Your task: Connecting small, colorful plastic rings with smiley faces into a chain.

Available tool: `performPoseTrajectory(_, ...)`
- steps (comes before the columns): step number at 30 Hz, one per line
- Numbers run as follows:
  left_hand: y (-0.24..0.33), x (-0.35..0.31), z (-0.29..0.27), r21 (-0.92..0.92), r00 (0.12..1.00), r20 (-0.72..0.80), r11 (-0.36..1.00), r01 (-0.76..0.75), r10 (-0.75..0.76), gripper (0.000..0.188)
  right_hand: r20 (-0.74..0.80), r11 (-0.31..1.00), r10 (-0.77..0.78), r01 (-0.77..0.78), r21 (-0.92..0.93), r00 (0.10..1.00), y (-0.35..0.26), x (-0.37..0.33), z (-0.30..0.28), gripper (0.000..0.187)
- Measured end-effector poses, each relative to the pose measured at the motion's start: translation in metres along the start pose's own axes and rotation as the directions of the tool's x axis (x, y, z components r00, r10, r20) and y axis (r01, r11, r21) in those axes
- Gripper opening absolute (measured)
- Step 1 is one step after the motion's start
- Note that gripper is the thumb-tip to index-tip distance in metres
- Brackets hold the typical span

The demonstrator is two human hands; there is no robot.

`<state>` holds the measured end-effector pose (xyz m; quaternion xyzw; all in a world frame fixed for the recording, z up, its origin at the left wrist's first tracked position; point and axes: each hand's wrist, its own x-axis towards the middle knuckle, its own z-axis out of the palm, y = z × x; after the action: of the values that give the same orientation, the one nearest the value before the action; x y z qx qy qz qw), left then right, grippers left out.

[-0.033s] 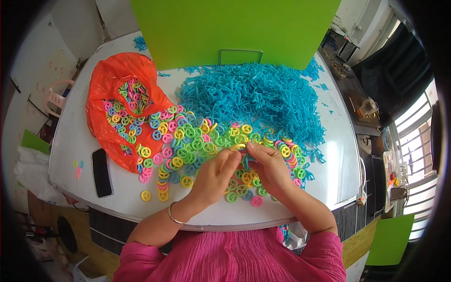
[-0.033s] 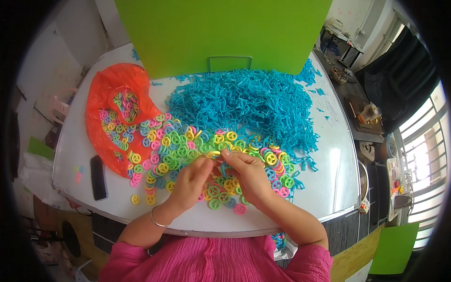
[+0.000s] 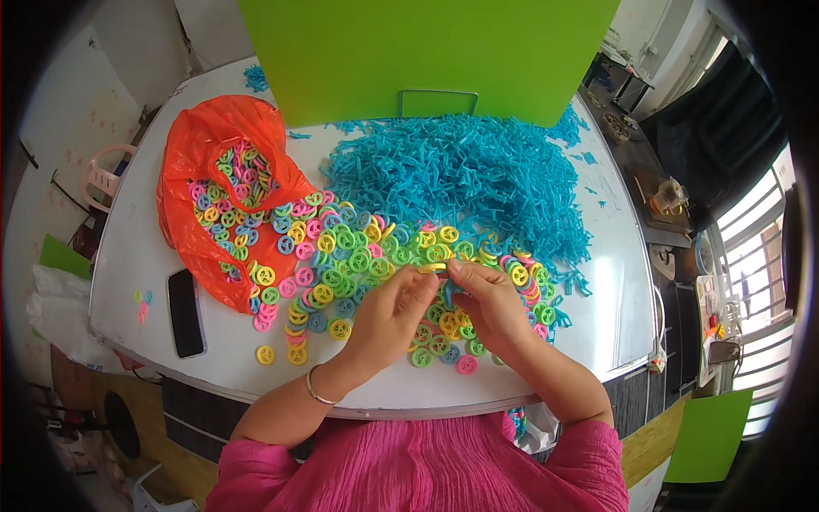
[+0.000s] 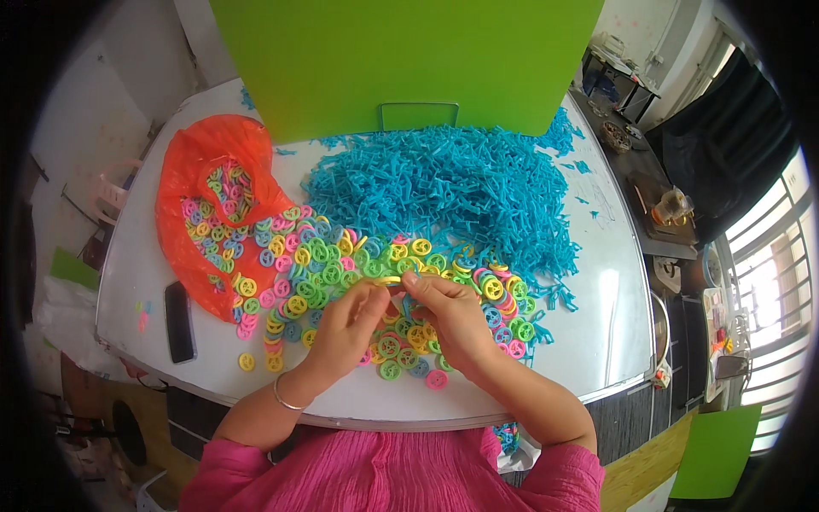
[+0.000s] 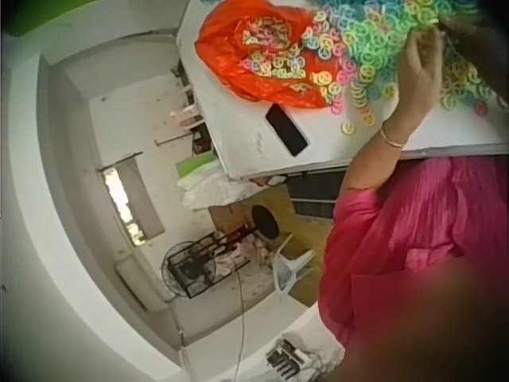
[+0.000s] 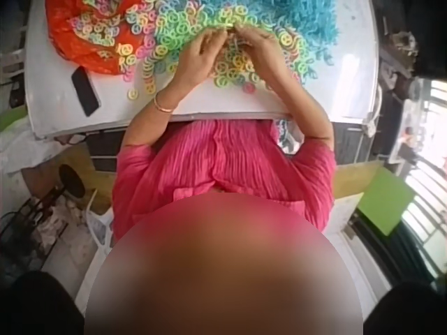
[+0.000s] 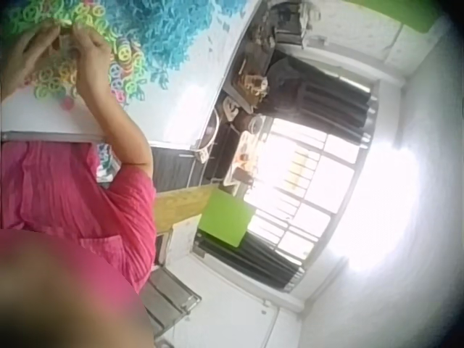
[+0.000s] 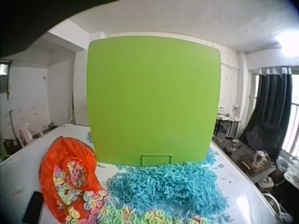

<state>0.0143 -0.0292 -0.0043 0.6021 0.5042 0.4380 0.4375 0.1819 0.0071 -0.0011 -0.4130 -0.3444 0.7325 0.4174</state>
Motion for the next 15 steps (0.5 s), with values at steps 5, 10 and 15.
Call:
performPoseTrajectory(5,0.000,0.010,-0.011,-0.264,0.991,-0.048,0.959,0.107,-0.124,0.041,-0.028,0.994,0.107,-0.106,0.008,0.994,-0.005,-0.005,-0.001,0.025)
performPoseTrajectory(10,0.007,0.010,-0.004,0.067,0.975,-0.110,0.980,-0.185,0.192,0.031,-0.002,0.990,0.094,-0.094,-0.107,0.996,-0.003,-0.005,-0.002,0.031)
performPoseTrajectory(15,0.002,0.018,-0.025,-0.415,0.979,-0.052,0.896,0.157,-0.195,0.030,0.161,0.748,-0.284,0.324,-0.579,0.945,-0.010,-0.002,-0.012,0.023)
